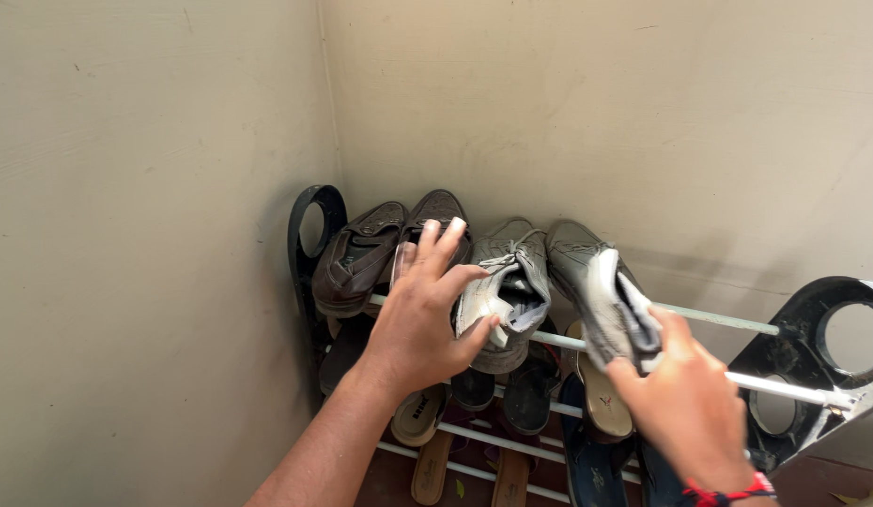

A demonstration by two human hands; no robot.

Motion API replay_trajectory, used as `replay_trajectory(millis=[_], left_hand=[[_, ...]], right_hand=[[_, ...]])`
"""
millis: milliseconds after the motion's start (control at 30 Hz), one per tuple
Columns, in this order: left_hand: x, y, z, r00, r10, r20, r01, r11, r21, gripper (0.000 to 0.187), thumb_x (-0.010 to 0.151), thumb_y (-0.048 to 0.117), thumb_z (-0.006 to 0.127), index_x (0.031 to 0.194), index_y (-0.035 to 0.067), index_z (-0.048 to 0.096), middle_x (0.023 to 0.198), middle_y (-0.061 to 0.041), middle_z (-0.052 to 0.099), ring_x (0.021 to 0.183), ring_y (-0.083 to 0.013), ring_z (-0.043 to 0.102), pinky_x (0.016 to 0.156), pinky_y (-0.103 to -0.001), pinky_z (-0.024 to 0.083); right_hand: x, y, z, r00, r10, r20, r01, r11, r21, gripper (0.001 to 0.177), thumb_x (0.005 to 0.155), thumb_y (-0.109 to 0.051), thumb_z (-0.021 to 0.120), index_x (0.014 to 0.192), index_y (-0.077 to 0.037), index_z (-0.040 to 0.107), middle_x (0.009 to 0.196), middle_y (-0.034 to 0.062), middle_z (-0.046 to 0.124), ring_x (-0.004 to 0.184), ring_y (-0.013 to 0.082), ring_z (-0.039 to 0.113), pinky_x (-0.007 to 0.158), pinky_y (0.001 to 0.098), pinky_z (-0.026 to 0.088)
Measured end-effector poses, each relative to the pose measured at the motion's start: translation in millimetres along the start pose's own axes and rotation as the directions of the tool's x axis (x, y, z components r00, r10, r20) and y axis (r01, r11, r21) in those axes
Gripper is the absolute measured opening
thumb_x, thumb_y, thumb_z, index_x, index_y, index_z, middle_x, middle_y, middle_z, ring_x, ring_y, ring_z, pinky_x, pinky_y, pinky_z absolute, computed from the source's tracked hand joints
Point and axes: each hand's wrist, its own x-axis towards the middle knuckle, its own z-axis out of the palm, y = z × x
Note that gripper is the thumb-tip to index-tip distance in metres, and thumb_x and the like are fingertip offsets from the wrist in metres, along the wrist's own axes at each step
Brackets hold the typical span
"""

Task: The person rearranges several pairs of shoes on a multi-tier shoe rack, moving them between shelves and repositioning them. Then, the person uses a purple cloth to wipe the exterior of a pair of brown loafers, cleaning the upper, sides, and sole before placing them back on the rack.

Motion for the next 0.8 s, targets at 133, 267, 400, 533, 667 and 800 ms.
replay_trajectory(millis=[133, 267, 400, 533, 667, 800], left_hand=[[-2, 7, 14, 0.996, -0.011, 0.092, 0.017, 0.998, -0.065, 0.045, 0.08, 0.026, 0.084, 0.117, 0.008, 0.067, 0.155, -0.02, 0.046, 0.151, -0.0387, 0.034, 0.113, -0.047, 0.042], [-6, 17, 28, 0.965, -0.12, 0.232, 0.153, 0.979, -0.132, 0.055, 0.076, 0.024, 0.083, 0.124, 0.008, 0.062, 0.154, -0.02, 0.043, 0.142, -0.0382, 0.043, 0.105, -0.047, 0.048], [-6, 20, 40, 0.976, -0.119, 0.181, 0.141, 0.983, -0.115, 0.056, 0.074, 0.019, 0.085, 0.124, 0.008, 0.062, 0.152, -0.026, 0.041, 0.142, -0.0441, 0.039, 0.105, -0.049, 0.045], [-4, 23, 49, 0.96, -0.219, 0.174, 0.242, 0.963, -0.122, 0.044, 0.076, 0.014, 0.083, 0.114, 0.006, 0.062, 0.152, -0.031, 0.036, 0.14, -0.0477, 0.04, 0.106, -0.05, 0.046], [-2, 31, 64, 0.958, -0.227, 0.174, 0.242, 0.967, -0.076, 0.038, 0.078, 0.007, 0.079, 0.111, 0.008, 0.06, 0.155, -0.024, 0.041, 0.135, -0.0574, 0.037, 0.105, -0.055, 0.044], [3, 42, 78, 0.961, -0.233, 0.147, 0.249, 0.964, -0.097, 0.041, 0.077, 0.006, 0.078, 0.113, 0.01, 0.058, 0.154, -0.023, 0.042, 0.136, -0.0541, 0.04, 0.106, -0.054, 0.044]], right_hand=[[9, 26, -12, 0.999, 0.019, 0.041, -0.02, 0.999, 0.028, 0.069, 0.081, -0.033, 0.075, 0.147, -0.029, 0.057, 0.107, 0.0136, 0.077, 0.089, 0.0364, 0.075, 0.081, 0.047, 0.058], [14, 44, -17, 0.958, -0.287, -0.006, 0.287, 0.958, 0.002, 0.058, 0.08, -0.036, 0.072, 0.136, -0.029, 0.06, 0.116, 0.0082, 0.073, 0.091, 0.0365, 0.071, 0.072, 0.0457, 0.057], [14, 53, -14, 0.977, -0.207, 0.045, 0.211, 0.968, -0.138, 0.053, 0.084, -0.04, 0.072, 0.136, -0.037, 0.06, 0.113, 0.0019, 0.075, 0.092, 0.0326, 0.073, 0.075, 0.0433, 0.059], [14, 58, -16, 0.962, -0.269, -0.055, 0.26, 0.956, -0.137, 0.045, 0.085, -0.033, 0.069, 0.13, -0.033, 0.066, 0.106, 0.003, 0.076, 0.089, 0.0324, 0.072, 0.073, 0.0443, 0.058], [13, 63, -17, 0.978, -0.173, -0.12, 0.152, 0.975, -0.165, 0.036, 0.09, -0.029, 0.068, 0.126, -0.034, 0.072, 0.09, 0.0061, 0.076, 0.081, 0.0346, 0.073, 0.07, 0.047, 0.057], [14, 77, -16, 0.966, -0.147, -0.213, 0.119, 0.983, -0.139, 0.034, 0.09, -0.032, 0.07, 0.124, -0.032, 0.073, 0.08, 0.0087, 0.074, 0.077, 0.0359, 0.072, 0.07, 0.0478, 0.056]])
